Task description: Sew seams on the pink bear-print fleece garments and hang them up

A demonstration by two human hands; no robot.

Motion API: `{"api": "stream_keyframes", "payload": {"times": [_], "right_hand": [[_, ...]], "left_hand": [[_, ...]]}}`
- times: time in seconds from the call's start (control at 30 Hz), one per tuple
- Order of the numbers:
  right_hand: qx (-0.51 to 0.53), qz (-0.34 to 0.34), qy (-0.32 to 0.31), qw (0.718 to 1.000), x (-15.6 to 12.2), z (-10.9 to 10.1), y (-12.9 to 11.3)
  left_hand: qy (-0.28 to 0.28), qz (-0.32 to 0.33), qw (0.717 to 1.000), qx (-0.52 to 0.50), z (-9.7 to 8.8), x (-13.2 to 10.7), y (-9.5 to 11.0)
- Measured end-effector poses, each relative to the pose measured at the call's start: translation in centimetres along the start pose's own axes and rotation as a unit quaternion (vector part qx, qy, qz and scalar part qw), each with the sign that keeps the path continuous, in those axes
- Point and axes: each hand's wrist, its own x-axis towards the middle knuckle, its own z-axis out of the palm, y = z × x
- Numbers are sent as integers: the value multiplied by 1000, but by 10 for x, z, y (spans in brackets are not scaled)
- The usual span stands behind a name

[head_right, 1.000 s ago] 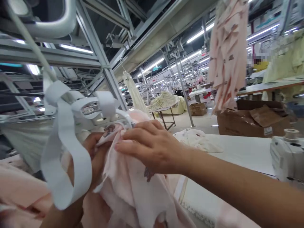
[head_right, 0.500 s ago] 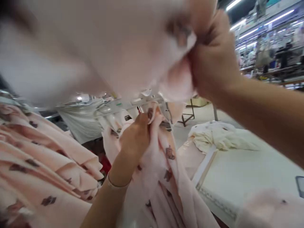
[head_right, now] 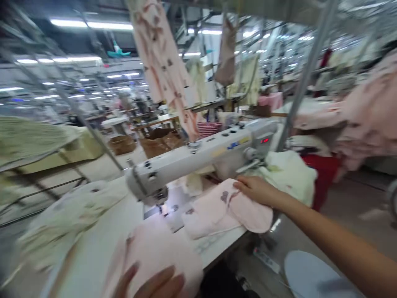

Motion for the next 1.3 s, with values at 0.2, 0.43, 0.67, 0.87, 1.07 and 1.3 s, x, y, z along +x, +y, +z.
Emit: {"api": "stream_keyframes", "payload": {"times": [0.2,0.43,0.67,0.87,1.07,1.3], "right_hand": [[-43,-78,18,996,-19,-12,44],[-88,-154,39,983,-4,-3,38],[-41,-238,107,965,-19,35,-14],[60,-293,40,954,-3,67,-70],[76,-280,-50,956,29,87,-66],[64,-288,-13,955,39,89,-61]], "left_hand": [[-90,14,990,-105,64,62,28],[-73,8,989,-130,56,82,-2],[58,-237,968,-64,-34,-16,-62],[18,-218,976,16,-36,-80,-96],[-53,-149,986,-55,6,-102,-70],[-89,-165,977,-99,16,-113,-77]]}}
